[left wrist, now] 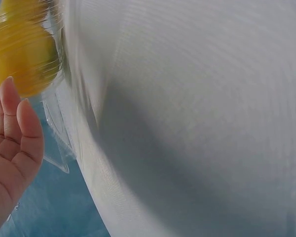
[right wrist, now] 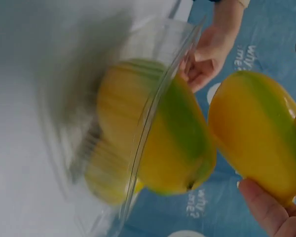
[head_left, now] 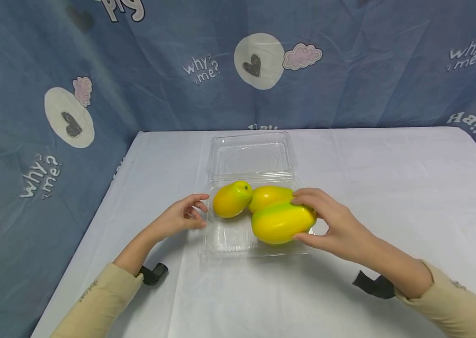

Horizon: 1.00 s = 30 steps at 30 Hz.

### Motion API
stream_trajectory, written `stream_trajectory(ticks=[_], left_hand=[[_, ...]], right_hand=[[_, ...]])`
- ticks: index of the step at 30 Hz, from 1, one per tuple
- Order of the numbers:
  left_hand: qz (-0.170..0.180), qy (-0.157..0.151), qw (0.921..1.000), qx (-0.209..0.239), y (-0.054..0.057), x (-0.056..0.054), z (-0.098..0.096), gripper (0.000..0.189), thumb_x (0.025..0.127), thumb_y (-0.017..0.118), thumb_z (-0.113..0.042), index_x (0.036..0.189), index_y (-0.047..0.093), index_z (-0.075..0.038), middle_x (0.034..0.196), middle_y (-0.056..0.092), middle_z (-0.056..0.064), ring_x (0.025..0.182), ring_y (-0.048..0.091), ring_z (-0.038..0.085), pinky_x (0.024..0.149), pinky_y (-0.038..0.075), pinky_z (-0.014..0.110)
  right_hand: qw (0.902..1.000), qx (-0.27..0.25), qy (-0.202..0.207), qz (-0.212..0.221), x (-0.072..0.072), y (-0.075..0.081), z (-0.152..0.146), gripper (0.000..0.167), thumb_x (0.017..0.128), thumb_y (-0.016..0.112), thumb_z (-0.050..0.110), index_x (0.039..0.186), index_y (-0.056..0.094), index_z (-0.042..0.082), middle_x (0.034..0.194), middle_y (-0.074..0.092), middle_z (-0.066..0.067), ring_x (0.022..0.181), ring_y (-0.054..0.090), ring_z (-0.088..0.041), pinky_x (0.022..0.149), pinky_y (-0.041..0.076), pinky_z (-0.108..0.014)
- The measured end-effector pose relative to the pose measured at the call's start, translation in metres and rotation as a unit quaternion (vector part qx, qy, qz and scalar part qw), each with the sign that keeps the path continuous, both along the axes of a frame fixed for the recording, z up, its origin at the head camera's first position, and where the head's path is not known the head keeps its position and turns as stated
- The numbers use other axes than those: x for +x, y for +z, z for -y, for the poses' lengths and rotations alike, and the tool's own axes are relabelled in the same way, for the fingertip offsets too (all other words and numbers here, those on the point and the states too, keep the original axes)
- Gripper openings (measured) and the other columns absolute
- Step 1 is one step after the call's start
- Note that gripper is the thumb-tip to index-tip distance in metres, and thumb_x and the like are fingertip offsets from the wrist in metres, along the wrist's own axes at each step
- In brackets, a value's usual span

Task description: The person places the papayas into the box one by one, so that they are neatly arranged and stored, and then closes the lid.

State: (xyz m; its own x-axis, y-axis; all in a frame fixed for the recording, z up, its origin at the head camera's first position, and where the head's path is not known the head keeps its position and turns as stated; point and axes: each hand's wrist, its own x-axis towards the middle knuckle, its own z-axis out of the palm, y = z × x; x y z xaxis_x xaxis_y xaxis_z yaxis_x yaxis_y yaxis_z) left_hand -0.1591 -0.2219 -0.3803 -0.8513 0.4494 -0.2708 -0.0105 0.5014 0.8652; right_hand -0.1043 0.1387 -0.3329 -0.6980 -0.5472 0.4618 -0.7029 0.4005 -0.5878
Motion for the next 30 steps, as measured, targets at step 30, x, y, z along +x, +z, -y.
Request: stream_trajectory(ticks=[30], left_hand=[[-0.003, 0.000, 0.9999, -0.010, 0.000, 0.000, 0.001, 0.067, 0.082, 0.067, -0.008, 0.138, 0.032, 0.000, 0.114, 0.050, 0.019, 0.084, 0.053, 0.021, 0.071, 0.046, 0.023]], right_hand=[[0.9943, 0.078, -0.022, -0.070, -0.001, -0.025, 0.070, 0.052, 0.070, 0.079, 0.023, 0.112, 0.053, 0.007, 0.119, 0.051, -0.011, 0.106, 0.053, -0.023, 0.089, 0.047, -0.034]])
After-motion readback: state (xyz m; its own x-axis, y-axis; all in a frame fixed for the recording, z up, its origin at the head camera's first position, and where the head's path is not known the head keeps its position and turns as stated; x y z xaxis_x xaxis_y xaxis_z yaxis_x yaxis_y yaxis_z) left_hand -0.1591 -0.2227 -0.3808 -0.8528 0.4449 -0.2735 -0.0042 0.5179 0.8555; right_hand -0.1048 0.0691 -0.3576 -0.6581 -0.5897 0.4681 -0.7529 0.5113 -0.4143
